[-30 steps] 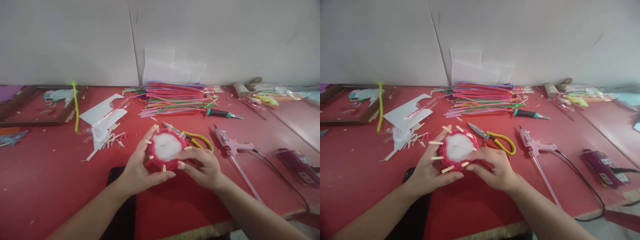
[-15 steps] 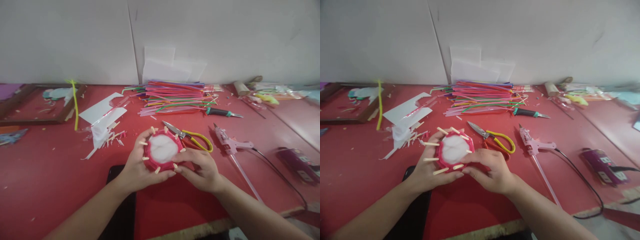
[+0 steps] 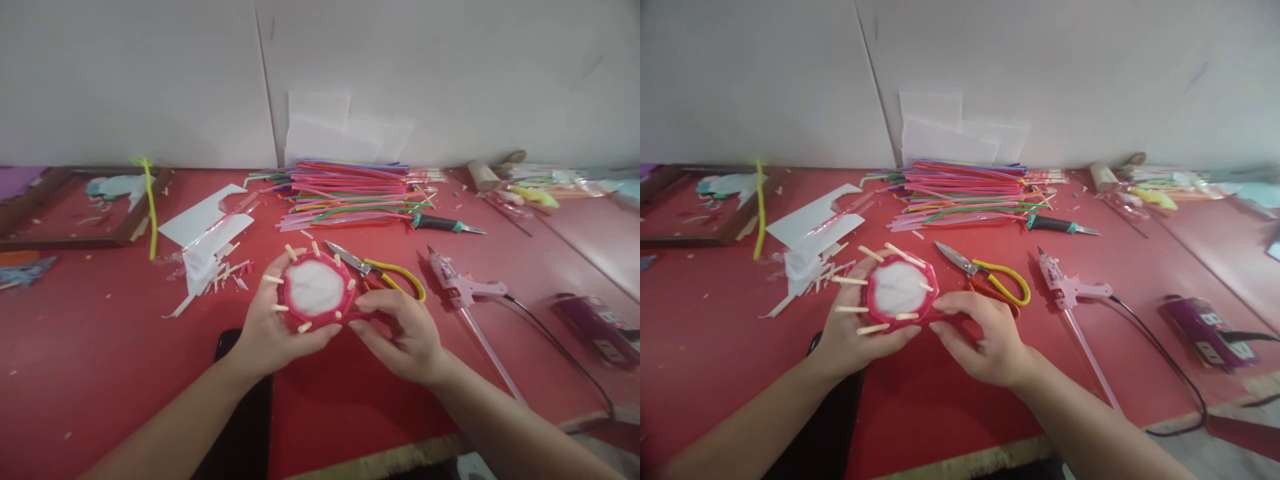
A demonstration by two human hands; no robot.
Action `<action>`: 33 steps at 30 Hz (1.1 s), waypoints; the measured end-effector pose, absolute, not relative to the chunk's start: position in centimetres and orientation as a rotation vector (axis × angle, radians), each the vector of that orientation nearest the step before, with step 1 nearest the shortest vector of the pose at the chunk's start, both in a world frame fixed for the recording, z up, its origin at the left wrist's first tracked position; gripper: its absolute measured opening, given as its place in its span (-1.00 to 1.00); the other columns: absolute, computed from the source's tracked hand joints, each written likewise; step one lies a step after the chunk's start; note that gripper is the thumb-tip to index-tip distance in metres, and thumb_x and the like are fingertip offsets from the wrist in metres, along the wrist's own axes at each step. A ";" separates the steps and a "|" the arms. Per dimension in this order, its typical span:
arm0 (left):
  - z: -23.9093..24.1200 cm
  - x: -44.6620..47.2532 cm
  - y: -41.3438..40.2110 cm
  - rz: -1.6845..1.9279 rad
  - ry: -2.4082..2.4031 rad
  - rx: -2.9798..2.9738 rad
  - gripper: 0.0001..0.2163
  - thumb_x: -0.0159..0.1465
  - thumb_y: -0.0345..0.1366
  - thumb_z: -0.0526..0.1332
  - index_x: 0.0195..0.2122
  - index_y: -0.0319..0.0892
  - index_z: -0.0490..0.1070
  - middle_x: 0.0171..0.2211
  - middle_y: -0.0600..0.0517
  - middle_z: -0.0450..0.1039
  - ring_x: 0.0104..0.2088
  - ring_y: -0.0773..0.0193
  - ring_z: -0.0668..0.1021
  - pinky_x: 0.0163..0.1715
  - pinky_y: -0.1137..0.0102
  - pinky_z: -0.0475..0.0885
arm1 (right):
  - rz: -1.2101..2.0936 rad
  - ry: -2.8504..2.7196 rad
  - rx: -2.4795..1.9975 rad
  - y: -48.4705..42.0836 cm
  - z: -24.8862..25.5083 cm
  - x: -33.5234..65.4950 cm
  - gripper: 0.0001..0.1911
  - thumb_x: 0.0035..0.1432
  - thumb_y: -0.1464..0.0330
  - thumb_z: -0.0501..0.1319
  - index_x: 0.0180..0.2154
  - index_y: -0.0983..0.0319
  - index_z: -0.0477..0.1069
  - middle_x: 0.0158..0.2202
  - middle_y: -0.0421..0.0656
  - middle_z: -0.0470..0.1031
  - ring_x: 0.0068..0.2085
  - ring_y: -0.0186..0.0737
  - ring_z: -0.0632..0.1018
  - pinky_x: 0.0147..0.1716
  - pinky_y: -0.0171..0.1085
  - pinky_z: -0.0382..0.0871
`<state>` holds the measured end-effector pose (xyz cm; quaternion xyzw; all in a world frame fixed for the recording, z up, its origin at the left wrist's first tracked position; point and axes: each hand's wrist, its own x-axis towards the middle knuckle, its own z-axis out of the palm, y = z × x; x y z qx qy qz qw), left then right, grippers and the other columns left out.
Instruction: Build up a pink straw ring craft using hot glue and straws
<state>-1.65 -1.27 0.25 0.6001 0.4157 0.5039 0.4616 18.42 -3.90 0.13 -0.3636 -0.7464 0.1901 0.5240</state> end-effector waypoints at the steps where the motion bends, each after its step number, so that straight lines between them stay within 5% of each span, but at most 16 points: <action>1: 0.3 -1.6 -1.2 1.267 1.029 1.482 -0.18 -0.09 -0.29 0.53 0.21 -0.08 0.27 0.02 -0.16 0.55 -0.06 -0.08 0.66 -0.10 0.12 0.63 | 0.442 -1.778 -0.906 -3.9 0.2 18.4 -0.75 0.18 0.49 0.31 -0.09 0.17 0.46 -0.31 -0.17 0.64 -0.40 -0.36 0.63 -0.39 -0.44 0.56; 5: 0.3 -1.5 -1.2 1.302 1.112 1.529 -0.18 -0.11 -0.34 0.52 0.21 -0.14 0.28 -0.04 -0.14 0.58 -0.11 -0.06 0.68 -0.13 0.16 0.64 | 0.396 -1.830 -0.962 -3.8 0.8 18.3 -0.90 0.21 0.47 0.28 -0.22 0.20 0.48 -0.43 -0.22 0.60 -0.53 -0.43 0.53 -0.57 -0.49 0.44; 18: 0.9 -1.7 -0.8 1.297 1.145 1.563 -0.29 0.01 -0.33 0.49 0.20 -0.16 0.30 -0.09 -0.12 0.59 -0.17 0.01 0.69 -0.20 0.22 0.65 | 0.371 -1.877 -0.890 -4.6 1.7 17.6 -0.95 0.27 0.47 0.24 -0.22 0.26 0.48 -0.50 -0.22 0.52 -0.54 -0.44 0.46 -0.61 -0.47 0.35; 30: 1.2 -1.7 -0.4 1.271 1.138 1.338 -0.16 -0.10 -0.37 0.52 0.24 -0.11 0.26 -0.09 -0.07 0.58 -0.25 0.05 0.68 -0.23 0.22 0.63 | 0.419 -1.867 -0.851 -4.7 1.3 16.6 -0.88 0.28 0.49 0.22 -0.16 0.29 0.50 -0.51 -0.22 0.52 -0.53 -0.40 0.47 -0.51 -0.41 0.43; 33: 0.8 -1.8 -0.4 1.277 1.176 1.333 -0.18 -0.07 -0.36 0.51 0.24 -0.08 0.27 -0.11 -0.03 0.59 -0.21 0.10 0.67 -0.18 0.29 0.61 | 0.520 -1.995 -0.878 -4.4 2.6 18.2 -0.90 0.28 0.43 0.26 -0.16 0.24 0.52 -0.33 -0.14 0.63 -0.31 -0.30 0.62 -0.28 -0.34 0.54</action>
